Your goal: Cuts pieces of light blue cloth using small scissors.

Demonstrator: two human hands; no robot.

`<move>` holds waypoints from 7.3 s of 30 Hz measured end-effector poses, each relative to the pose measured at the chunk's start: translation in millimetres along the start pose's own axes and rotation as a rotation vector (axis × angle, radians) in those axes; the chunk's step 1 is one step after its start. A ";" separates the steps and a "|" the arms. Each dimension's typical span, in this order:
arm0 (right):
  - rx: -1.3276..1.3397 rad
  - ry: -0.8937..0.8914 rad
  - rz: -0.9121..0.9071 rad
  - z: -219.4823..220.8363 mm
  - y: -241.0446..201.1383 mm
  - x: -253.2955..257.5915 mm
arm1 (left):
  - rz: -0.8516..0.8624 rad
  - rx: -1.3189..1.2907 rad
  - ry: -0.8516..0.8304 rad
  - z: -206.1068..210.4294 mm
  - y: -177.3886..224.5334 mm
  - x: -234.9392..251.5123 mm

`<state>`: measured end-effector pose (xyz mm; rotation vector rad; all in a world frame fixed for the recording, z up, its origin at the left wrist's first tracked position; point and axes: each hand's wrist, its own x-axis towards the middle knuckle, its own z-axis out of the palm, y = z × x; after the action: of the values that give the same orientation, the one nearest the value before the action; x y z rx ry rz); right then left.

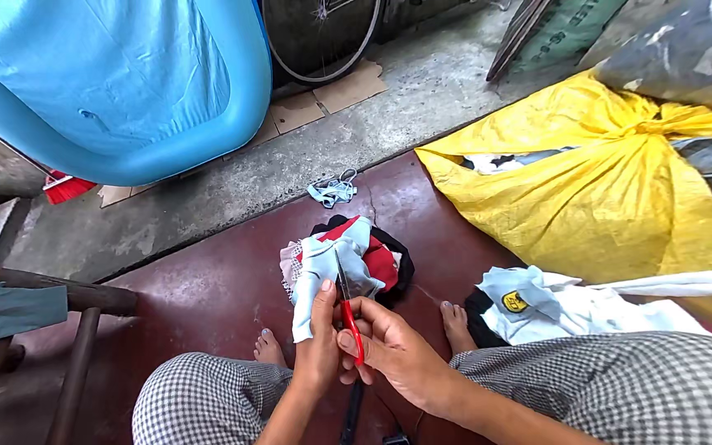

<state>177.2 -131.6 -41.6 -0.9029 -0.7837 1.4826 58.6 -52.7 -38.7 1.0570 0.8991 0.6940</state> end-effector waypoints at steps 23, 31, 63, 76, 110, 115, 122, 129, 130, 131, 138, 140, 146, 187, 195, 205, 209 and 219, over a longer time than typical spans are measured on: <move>0.153 -0.069 0.047 -8.0 -18.8 -0.9 | 0.181 0.016 -0.089 -3.8 -7.4 1.2; 0.076 -0.143 0.032 -15.5 -24.1 2.2 | 0.180 -0.063 -0.179 -0.5 -4.2 -1.3; 0.056 -0.042 0.162 -8.9 -49.2 0.1 | 0.188 -0.193 -0.014 5.8 -19.6 13.8; -0.677 0.123 0.210 -4.1 -48.6 -1.7 | 0.298 0.020 -0.151 -2.6 -2.5 35.0; -0.350 0.558 -0.322 -54.9 -127.8 -6.6 | 0.036 1.323 -0.102 55.8 -209.9 144.6; -0.360 0.566 -0.299 -61.1 -130.3 -7.4 | -0.050 1.302 -0.151 54.8 -210.4 152.9; -0.398 0.533 -0.261 -55.4 -129.1 -9.7 | 0.026 0.948 -0.180 27.3 -164.5 135.6; -0.362 0.425 -0.167 -46.3 -111.4 -0.6 | -0.266 0.479 -0.311 -8.2 -46.9 119.9; -0.317 0.394 -0.128 -43.8 -107.7 1.3 | -0.271 0.448 -0.290 -10.8 -29.0 113.8; -0.278 0.354 -0.080 -40.8 -103.2 2.3 | -0.251 0.430 -0.269 -14.8 -14.8 108.1; -0.143 0.012 0.287 -20.3 -48.4 -3.0 | 0.004 0.285 -0.137 -31.8 31.8 79.8; -0.072 -0.041 0.345 -15.4 -37.8 -10.6 | 0.048 0.195 -0.119 -32.4 40.3 76.6; 0.019 -0.110 0.447 -9.7 -11.6 -21.8 | 0.092 0.072 -0.142 -35.7 55.4 69.2; -0.174 -0.300 0.343 -31.7 -17.5 -1.1 | 0.020 0.154 -0.261 -43.1 59.1 50.9; -0.187 -0.310 0.359 -31.9 -19.7 -1.2 | -0.027 0.195 -0.299 -48.4 61.1 51.7; -0.181 -0.301 0.357 -32.2 -21.7 -1.6 | -0.024 0.228 -0.324 -50.2 61.0 53.6; -0.155 -0.297 0.324 -30.5 -19.6 -1.0 | -0.015 0.204 -0.307 -49.6 60.3 54.0; -0.180 -0.260 0.296 -24.2 -14.4 -3.3 | 0.006 0.222 -0.324 -50.6 60.0 54.9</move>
<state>205.4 -133.9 -40.2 -1.0043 -1.0197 1.8366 36.6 35.6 -8.9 1.3268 0.7015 0.4161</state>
